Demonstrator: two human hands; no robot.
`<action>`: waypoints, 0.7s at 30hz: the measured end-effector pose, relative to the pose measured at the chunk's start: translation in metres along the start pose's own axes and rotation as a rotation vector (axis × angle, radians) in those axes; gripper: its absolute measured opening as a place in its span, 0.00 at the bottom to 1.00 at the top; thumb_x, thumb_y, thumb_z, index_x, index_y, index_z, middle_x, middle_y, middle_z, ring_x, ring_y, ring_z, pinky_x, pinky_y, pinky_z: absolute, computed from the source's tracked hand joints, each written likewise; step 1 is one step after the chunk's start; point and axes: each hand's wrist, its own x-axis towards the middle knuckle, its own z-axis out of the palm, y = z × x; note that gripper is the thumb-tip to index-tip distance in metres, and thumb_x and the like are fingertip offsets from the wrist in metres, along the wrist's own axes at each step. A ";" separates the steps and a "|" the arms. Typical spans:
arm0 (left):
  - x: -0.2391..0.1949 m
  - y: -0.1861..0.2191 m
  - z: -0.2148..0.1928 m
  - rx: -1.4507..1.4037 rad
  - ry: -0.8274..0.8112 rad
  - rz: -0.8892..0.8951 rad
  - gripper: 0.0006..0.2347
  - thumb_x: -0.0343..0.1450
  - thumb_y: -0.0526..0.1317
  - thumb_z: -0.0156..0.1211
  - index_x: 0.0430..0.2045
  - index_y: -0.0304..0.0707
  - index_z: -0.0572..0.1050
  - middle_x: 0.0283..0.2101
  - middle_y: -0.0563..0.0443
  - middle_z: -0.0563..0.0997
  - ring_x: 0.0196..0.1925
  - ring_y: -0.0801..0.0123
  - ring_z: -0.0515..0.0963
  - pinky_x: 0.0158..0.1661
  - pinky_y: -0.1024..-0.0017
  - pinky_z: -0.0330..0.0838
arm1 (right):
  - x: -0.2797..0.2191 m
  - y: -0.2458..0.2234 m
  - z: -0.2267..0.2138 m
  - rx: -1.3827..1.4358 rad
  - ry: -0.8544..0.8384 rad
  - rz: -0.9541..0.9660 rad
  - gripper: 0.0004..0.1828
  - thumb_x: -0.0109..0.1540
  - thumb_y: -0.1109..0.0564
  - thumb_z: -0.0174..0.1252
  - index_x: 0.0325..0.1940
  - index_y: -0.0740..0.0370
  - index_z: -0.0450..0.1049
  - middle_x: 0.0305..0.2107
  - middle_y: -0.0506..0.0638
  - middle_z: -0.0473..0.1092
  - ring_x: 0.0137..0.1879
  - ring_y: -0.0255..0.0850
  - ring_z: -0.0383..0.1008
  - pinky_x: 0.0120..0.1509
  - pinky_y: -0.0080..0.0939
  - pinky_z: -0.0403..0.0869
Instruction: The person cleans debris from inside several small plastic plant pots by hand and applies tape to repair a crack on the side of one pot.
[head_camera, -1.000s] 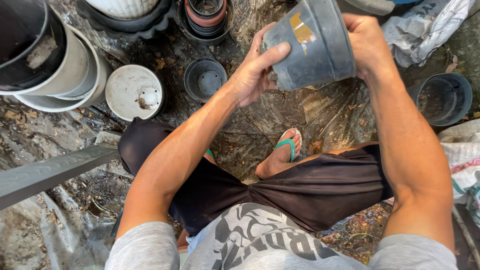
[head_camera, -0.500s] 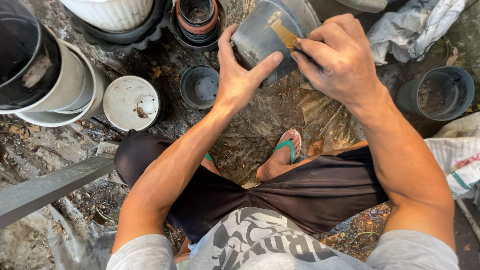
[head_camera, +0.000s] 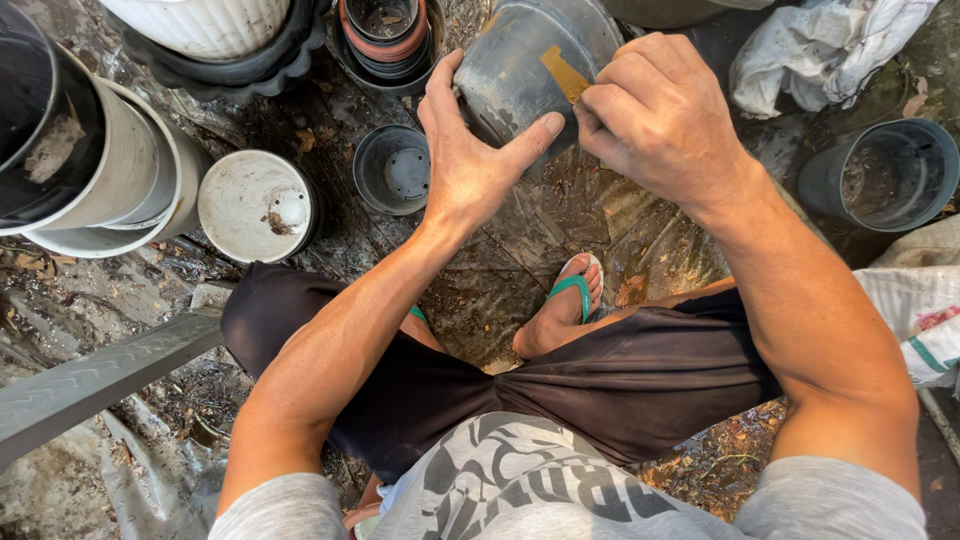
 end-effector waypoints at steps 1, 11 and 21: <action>0.000 -0.001 0.000 0.006 -0.009 -0.003 0.50 0.65 0.56 0.78 0.72 0.32 0.46 0.68 0.32 0.54 0.73 0.45 0.57 0.70 0.52 0.60 | 0.001 0.000 0.000 -0.007 0.010 -0.018 0.13 0.53 0.67 0.71 0.36 0.63 0.73 0.37 0.49 0.69 0.50 0.46 0.73 0.55 0.45 0.72; -0.001 -0.010 0.000 0.067 -0.031 0.087 0.49 0.67 0.55 0.79 0.71 0.31 0.46 0.67 0.33 0.54 0.74 0.44 0.55 0.70 0.49 0.60 | -0.011 0.009 0.016 -0.064 -0.061 -0.031 0.16 0.53 0.63 0.71 0.38 0.61 0.70 0.36 0.49 0.66 0.46 0.44 0.68 0.52 0.42 0.67; 0.004 -0.009 0.000 0.010 -0.053 -0.060 0.49 0.64 0.57 0.77 0.71 0.32 0.47 0.66 0.30 0.56 0.72 0.42 0.59 0.68 0.49 0.63 | -0.024 0.023 0.010 0.025 -0.007 0.096 0.13 0.55 0.69 0.64 0.41 0.66 0.69 0.37 0.51 0.67 0.46 0.46 0.69 0.53 0.43 0.71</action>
